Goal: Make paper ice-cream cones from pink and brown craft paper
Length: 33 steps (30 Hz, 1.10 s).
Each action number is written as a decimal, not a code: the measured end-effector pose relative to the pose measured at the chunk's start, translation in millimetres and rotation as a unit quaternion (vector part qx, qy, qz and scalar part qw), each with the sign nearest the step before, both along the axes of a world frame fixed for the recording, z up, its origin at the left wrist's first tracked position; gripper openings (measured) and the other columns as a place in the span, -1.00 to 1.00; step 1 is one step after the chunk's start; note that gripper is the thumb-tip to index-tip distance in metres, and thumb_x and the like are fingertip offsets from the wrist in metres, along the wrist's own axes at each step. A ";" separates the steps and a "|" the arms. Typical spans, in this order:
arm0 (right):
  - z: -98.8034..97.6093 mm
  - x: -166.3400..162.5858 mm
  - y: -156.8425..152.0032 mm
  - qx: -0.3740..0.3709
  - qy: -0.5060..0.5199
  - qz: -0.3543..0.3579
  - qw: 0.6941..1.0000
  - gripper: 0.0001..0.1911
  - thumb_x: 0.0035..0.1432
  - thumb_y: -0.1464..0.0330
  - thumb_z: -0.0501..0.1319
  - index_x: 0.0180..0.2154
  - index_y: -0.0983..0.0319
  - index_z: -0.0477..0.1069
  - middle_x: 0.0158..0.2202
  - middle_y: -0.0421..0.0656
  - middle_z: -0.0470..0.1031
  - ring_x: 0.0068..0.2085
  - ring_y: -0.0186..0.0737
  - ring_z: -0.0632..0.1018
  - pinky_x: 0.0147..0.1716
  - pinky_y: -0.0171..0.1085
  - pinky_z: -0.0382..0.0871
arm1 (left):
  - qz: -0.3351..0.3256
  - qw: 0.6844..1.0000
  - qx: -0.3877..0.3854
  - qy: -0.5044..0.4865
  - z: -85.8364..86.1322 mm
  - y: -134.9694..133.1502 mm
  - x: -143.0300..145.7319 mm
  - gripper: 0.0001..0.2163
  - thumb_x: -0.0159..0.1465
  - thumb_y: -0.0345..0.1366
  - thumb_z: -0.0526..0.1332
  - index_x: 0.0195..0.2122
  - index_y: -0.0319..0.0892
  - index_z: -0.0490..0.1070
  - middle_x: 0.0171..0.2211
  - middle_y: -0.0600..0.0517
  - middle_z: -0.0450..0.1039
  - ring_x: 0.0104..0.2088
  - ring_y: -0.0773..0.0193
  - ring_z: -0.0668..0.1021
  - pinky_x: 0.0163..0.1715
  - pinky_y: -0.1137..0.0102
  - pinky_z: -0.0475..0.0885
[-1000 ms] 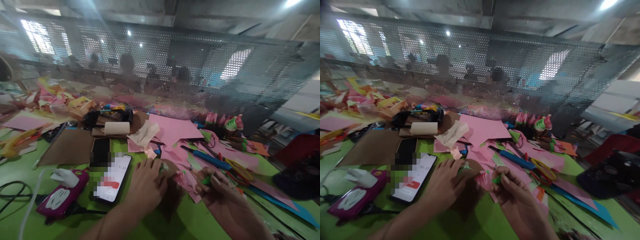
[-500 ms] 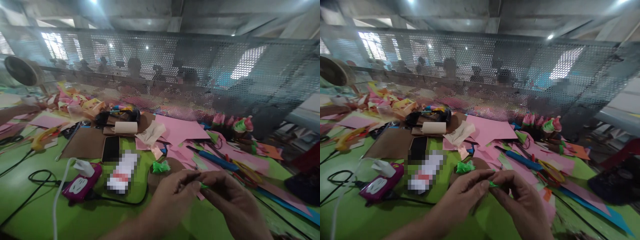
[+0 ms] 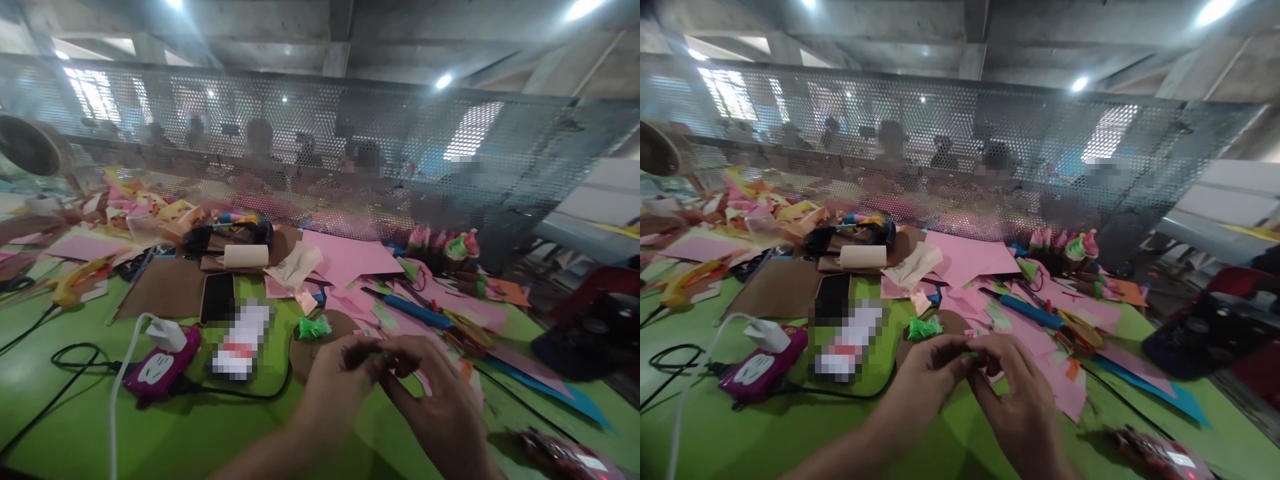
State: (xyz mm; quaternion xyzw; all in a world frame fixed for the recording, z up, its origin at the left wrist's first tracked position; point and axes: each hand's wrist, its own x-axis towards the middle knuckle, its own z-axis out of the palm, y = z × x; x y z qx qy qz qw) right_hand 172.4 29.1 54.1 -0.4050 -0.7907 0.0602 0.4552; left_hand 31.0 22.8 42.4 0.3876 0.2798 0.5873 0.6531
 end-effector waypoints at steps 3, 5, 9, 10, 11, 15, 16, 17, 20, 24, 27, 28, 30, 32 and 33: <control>-4.6 -0.8 -5.7 -0.037 0.002 0.009 0.999 -0.65 0.12 0.40 0.32 -0.03 0.05 0.43 -0.24 -0.15 0.54 -0.38 -0.18 0.49 -0.34 -0.21 0.42 | 0.011 0.999 -0.029 0.015 -1.6 6.9 -5.1 -0.80 0.10 -0.27 0.33 -0.27 -0.24 0.57 -0.34 -0.05 0.58 -0.30 0.20 0.55 -0.21 0.33 0.40; -6.4 -1.3 -8.9 -0.092 0.041 0.032 0.994 -0.61 0.14 0.37 0.31 0.03 0.05 0.40 -0.21 -0.14 0.53 -0.34 -0.18 0.49 -0.28 -0.20 0.43 | 0.025 0.997 -0.038 0.067 -2.5 11.3 -8.7 -0.77 0.12 -0.24 0.32 -0.22 -0.22 0.57 -0.32 -0.05 0.58 -0.30 0.21 0.55 -0.23 0.34 0.39; -6.9 -0.6 -10.3 -0.256 0.216 0.087 0.938 -0.59 0.16 0.26 0.30 0.06 0.09 0.39 -0.08 -0.08 0.52 -0.32 -0.20 0.48 -0.32 -0.24 0.42 | 0.053 0.985 0.034 0.159 -2.2 18.4 -12.6 -0.78 0.18 -0.22 0.29 -0.18 -0.18 0.56 -0.21 -0.06 0.57 -0.19 0.16 0.55 -0.15 0.34 0.39; -6.3 0.0 -9.7 -0.296 0.261 0.107 0.912 -0.57 0.15 0.24 0.31 0.06 0.10 0.40 -0.07 -0.06 0.52 -0.36 -0.22 0.47 -0.35 -0.25 0.41 | 0.060 0.982 0.048 0.175 -1.8 19.9 -12.5 -0.80 0.19 -0.23 0.27 -0.20 -0.17 0.55 -0.21 -0.05 0.57 -0.18 0.16 0.54 -0.15 0.35 0.38; -5.6 0.7 -8.8 -0.332 0.302 0.128 0.885 -0.55 0.13 0.22 0.31 0.06 0.11 0.40 -0.05 -0.04 0.53 -0.40 -0.24 0.46 -0.37 -0.25 0.40 | 0.067 0.980 0.051 0.182 -1.5 21.4 -12.1 -0.81 0.20 -0.23 0.26 -0.22 -0.18 0.56 -0.23 -0.04 0.56 -0.19 0.18 0.54 -0.16 0.36 0.38; -3.3 4.4 -4.9 -0.415 0.400 0.180 0.797 -0.53 0.09 0.19 0.29 0.05 0.12 0.44 0.04 0.01 0.52 -0.49 -0.29 0.42 -0.38 -0.24 0.38 | 0.030 0.991 -0.029 0.124 -5.6 26.2 -8.0 -0.73 0.18 -0.09 0.28 -0.25 -0.19 0.54 -0.45 0.05 0.48 -0.49 0.32 0.46 -0.47 0.45 0.31; -3.3 5.6 -4.2 -0.427 0.411 0.179 0.785 -0.55 0.09 0.20 0.28 0.04 0.12 0.45 0.05 0.01 0.52 -0.49 -0.29 0.43 -0.38 -0.24 0.37 | 0.020 0.994 -0.051 0.099 -8.0 27.0 -7.6 -0.69 0.16 -0.05 0.29 -0.24 -0.19 0.54 -0.47 0.06 0.46 -0.53 0.35 0.43 -0.51 0.47 0.28; -3.5 6.8 -3.5 -0.437 0.417 0.176 0.777 -0.56 0.10 0.20 0.28 0.04 0.12 0.46 0.04 0.01 0.53 -0.48 -0.28 0.43 -0.38 -0.25 0.37 | 0.018 0.995 -0.066 0.077 -10.6 27.6 -7.9 -0.66 0.15 -0.02 0.31 -0.23 -0.19 0.54 -0.47 0.06 0.46 -0.52 0.35 0.44 -0.51 0.47 0.28; -4.4 11.4 -1.9 -0.438 0.423 0.173 0.774 -0.61 0.12 0.22 0.28 0.01 0.11 0.48 0.03 0.00 0.55 -0.47 -0.28 0.41 -0.41 -0.27 0.35 | 0.061 0.992 -0.080 0.070 -17.5 29.0 -14.5 -0.69 0.13 -0.02 0.33 -0.32 -0.20 0.53 -0.41 0.04 0.49 -0.42 0.33 0.48 -0.42 0.48 0.33; -3.2 16.5 0.6 -0.410 0.428 0.180 0.785 -0.64 0.12 0.23 0.29 -0.02 0.12 0.51 -0.04 -0.02 0.57 -0.45 -0.30 0.39 -0.42 -0.32 0.32 | 0.108 0.984 -0.096 0.103 -22.5 30.8 -28.6 -0.64 0.17 0.04 0.29 -0.46 -0.19 0.43 -0.53 0.13 0.37 -0.50 0.39 0.38 -0.47 0.51 0.27; -1.4 17.2 1.7 -0.393 0.430 0.172 0.794 -0.68 0.11 0.23 0.31 -0.07 0.14 0.54 -0.15 -0.04 0.59 -0.45 -0.29 0.39 -0.44 -0.32 0.32 | 0.101 0.986 -0.101 0.080 -23.9 31.0 -32.3 -0.57 0.19 0.10 0.25 -0.55 -0.17 0.27 -0.59 0.18 0.19 -0.56 0.43 0.24 -0.54 0.52 0.19; -1.0 17.0 1.8 -0.388 0.428 0.169 0.799 -0.68 0.10 0.24 0.31 -0.08 0.14 0.54 -0.17 -0.05 0.59 -0.45 -0.29 0.39 -0.44 -0.32 0.31 | 0.104 0.987 -0.102 0.068 -23.7 30.5 -32.2 -0.55 0.18 0.10 0.26 -0.56 -0.16 0.23 -0.59 0.19 0.15 -0.56 0.43 0.21 -0.54 0.52 0.17; -0.9 16.7 1.7 -0.378 0.419 0.162 0.809 -0.69 0.09 0.24 0.33 -0.10 0.14 0.55 -0.21 -0.05 0.58 -0.46 -0.28 0.38 -0.46 -0.31 0.31 | 0.111 0.987 -0.104 0.053 -21.8 28.9 -31.6 -0.53 0.16 0.11 0.28 -0.57 -0.16 0.19 -0.59 0.19 0.13 -0.56 0.44 0.20 -0.54 0.52 0.17; -1.9 16.9 2.2 -0.369 0.409 0.152 0.821 -0.70 0.08 0.25 0.33 -0.11 0.15 0.55 -0.23 -0.07 0.57 -0.47 -0.29 0.38 -0.47 -0.31 0.30 | 0.114 0.987 -0.103 0.056 -18.0 26.4 -32.1 -0.55 0.18 0.12 0.25 -0.54 -0.18 0.27 -0.60 0.19 0.15 -0.56 0.43 0.22 -0.54 0.52 0.18; -3.0 17.3 2.8 -0.365 0.403 0.145 0.827 -0.70 0.09 0.25 0.33 -0.11 0.15 0.55 -0.24 -0.08 0.57 -0.46 -0.29 0.38 -0.46 -0.31 0.30 | 0.110 0.987 -0.098 0.061 -15.5 25.0 -32.9 -0.58 0.21 0.11 0.23 -0.49 -0.19 0.35 -0.60 0.18 0.16 -0.56 0.43 0.24 -0.54 0.52 0.19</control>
